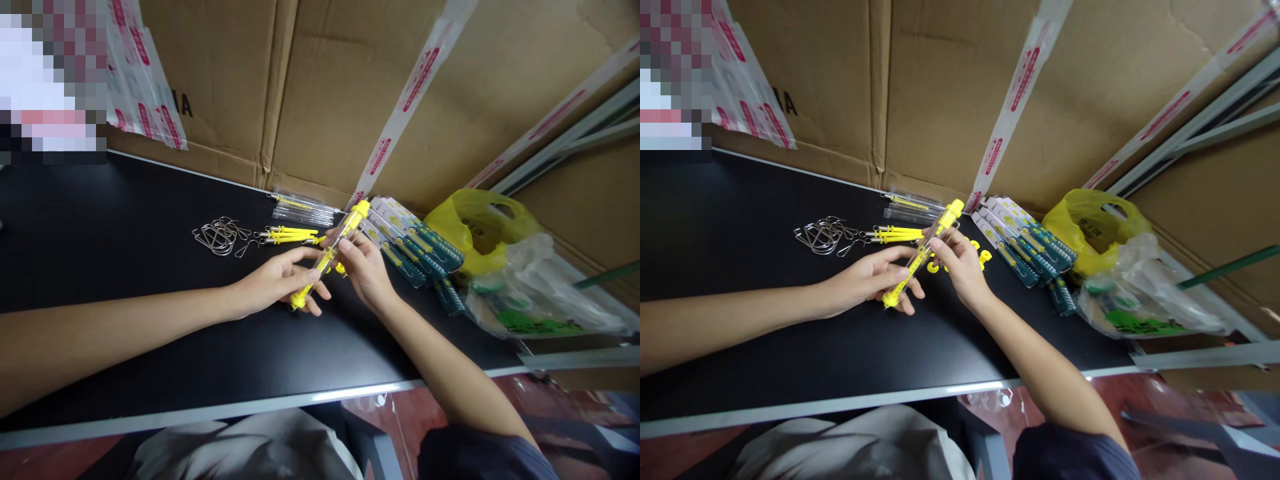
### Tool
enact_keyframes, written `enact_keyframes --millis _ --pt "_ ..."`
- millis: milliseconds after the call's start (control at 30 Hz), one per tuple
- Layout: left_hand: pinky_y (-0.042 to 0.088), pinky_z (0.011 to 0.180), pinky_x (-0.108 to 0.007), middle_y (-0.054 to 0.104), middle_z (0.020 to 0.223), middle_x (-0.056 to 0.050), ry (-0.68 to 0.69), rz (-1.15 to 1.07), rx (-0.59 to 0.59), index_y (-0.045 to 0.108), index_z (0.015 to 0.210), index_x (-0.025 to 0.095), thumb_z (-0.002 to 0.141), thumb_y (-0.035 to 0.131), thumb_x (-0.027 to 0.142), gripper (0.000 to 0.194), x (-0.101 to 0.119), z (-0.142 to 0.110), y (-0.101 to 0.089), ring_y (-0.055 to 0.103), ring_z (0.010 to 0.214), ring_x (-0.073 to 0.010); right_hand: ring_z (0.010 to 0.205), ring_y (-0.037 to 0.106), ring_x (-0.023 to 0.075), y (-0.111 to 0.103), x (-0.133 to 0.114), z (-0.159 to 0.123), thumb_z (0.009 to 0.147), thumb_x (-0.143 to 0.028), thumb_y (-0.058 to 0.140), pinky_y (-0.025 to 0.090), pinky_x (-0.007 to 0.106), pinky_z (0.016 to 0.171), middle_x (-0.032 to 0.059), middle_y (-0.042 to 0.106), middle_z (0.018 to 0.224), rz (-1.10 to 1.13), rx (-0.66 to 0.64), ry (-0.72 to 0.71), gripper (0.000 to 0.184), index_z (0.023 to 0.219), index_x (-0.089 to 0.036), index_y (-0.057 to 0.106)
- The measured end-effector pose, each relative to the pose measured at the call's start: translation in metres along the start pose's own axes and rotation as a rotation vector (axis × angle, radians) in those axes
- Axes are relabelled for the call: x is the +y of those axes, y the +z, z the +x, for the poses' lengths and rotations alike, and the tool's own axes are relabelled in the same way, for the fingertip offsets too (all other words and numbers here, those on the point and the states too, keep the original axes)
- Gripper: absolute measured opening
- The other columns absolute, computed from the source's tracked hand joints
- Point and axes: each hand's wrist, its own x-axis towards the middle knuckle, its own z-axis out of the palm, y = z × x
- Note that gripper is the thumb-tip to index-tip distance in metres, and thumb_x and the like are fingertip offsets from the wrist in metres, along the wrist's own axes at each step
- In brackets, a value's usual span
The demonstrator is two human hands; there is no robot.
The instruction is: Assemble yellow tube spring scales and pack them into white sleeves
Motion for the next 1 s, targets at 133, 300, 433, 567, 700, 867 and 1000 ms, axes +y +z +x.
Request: enact_keyframes --millis 133,300,433,567,700,867,1000 --pt "0.055 0.071 -0.031 0.072 0.11 -0.014 -0.006 -0.019 -0.011 0.045 0.129 0.02 0.079 0.072 0.045 0.063 0.0 -0.001 0.001 0.074 0.072 -0.0195 0.071 0.061 0.0134 -0.006 -0.007 0.005 0.082 -0.046 0.065 0.047 0.023 0.056 0.0017 0.068 0.086 0.008 0.092 -0.051 0.032 0.103 -0.023 0.062" --pt "0.055 0.073 -0.032 0.065 0.126 -0.017 -0.028 -0.008 -0.052 0.042 0.133 0.022 0.08 0.071 0.044 0.064 -0.003 0.001 -0.001 0.075 0.075 -0.0192 0.059 0.054 0.0094 -0.009 -0.009 0.007 0.082 -0.046 0.065 0.042 0.019 0.046 0.0003 0.067 0.084 0.078 0.078 -0.044 0.031 0.103 -0.023 0.059" --pt "0.055 0.075 -0.033 0.065 0.126 -0.018 -0.073 0.006 -0.062 0.04 0.133 0.021 0.082 0.07 0.044 0.063 -0.004 0.002 -0.001 0.075 0.077 -0.0197 0.058 0.053 0.009 -0.009 -0.009 0.007 0.081 -0.046 0.066 0.043 0.019 0.046 -0.0003 0.067 0.082 0.108 0.088 -0.041 0.032 0.102 -0.023 0.06" --pt "0.054 0.073 -0.031 0.068 0.121 -0.017 -0.108 0.035 -0.053 0.041 0.133 0.02 0.083 0.068 0.043 0.061 -0.003 0.001 0.0 0.074 0.076 -0.0186 0.055 0.053 0.0086 -0.013 -0.008 0.01 0.08 -0.045 0.068 0.044 0.019 0.044 -0.0004 0.067 0.081 0.124 0.109 -0.055 0.03 0.099 -0.023 0.063" --pt "0.054 0.069 -0.027 0.07 0.117 -0.016 -0.122 0.067 -0.056 0.043 0.131 0.019 0.084 0.067 0.043 0.058 -0.003 0.001 0.001 0.074 0.073 -0.0173 0.056 0.054 0.0093 -0.019 -0.008 0.015 0.079 -0.045 0.068 0.044 0.02 0.044 -0.0002 0.067 0.08 0.126 0.131 -0.062 0.03 0.098 -0.022 0.064" --pt "0.054 0.066 -0.026 0.071 0.114 -0.016 -0.135 0.077 -0.072 0.044 0.129 0.018 0.084 0.068 0.042 0.056 -0.004 0.002 0.001 0.074 0.071 -0.017 0.057 0.055 0.0095 -0.028 -0.013 0.021 0.079 -0.045 0.068 0.044 0.02 0.044 0.0001 0.067 0.078 0.118 0.189 -0.113 0.029 0.096 -0.022 0.065" --pt "0.054 0.066 -0.027 0.072 0.111 -0.016 -0.141 0.071 -0.065 0.044 0.13 0.019 0.083 0.069 0.039 0.057 -0.003 0.002 0.001 0.075 0.07 -0.0184 0.056 0.056 0.0095 -0.028 -0.013 0.02 0.082 -0.045 0.066 0.045 0.02 0.045 0.0 0.067 0.078 0.091 0.176 -0.141 0.028 0.098 -0.022 0.063"
